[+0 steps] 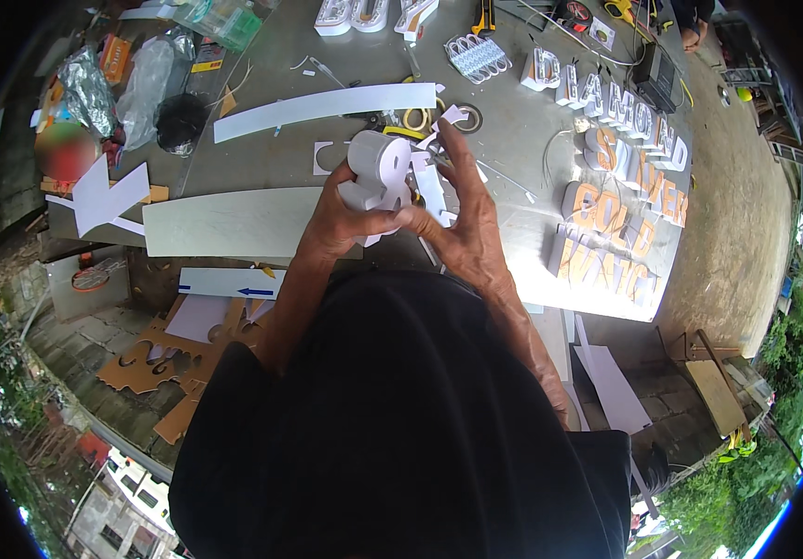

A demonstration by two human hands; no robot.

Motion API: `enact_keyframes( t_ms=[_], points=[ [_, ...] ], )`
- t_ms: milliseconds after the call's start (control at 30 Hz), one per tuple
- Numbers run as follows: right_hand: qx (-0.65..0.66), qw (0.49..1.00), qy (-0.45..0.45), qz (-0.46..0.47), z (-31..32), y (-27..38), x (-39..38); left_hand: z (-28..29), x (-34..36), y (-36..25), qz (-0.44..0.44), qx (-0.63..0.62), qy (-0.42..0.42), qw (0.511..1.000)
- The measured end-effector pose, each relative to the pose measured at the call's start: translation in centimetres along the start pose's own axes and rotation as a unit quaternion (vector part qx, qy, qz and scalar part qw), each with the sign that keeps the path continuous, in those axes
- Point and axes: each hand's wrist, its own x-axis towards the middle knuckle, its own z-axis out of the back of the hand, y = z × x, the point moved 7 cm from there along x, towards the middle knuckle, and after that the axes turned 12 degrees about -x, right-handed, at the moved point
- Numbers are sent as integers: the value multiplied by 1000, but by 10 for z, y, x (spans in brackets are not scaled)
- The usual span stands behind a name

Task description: Assembling and applying adhesive to acrylic sign letters in a workshop.

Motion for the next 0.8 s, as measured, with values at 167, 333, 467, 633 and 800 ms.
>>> enact_keyframes(
  t_ms=[167, 333, 467, 633, 800],
  points=[
    [104, 978, -5, -182, 7, -15, -9, -26, -8, -36, -238, 428, -106, 865],
    [79, 982, -39, -169, 2, -6, -3, -44, -11, -30, -261, 557, -115, 780],
    [55, 981, -30, -183, 1, -12, -5, -50, -14, -29, -285, 576, -121, 756],
    [66, 986, -41, -150, 3, -10, -4, -58, -20, -24, -302, 635, -117, 701],
    [105, 972, -56, -203, 11, -29, -4, -72, -17, -26, -208, 651, -76, 726]
  ],
)
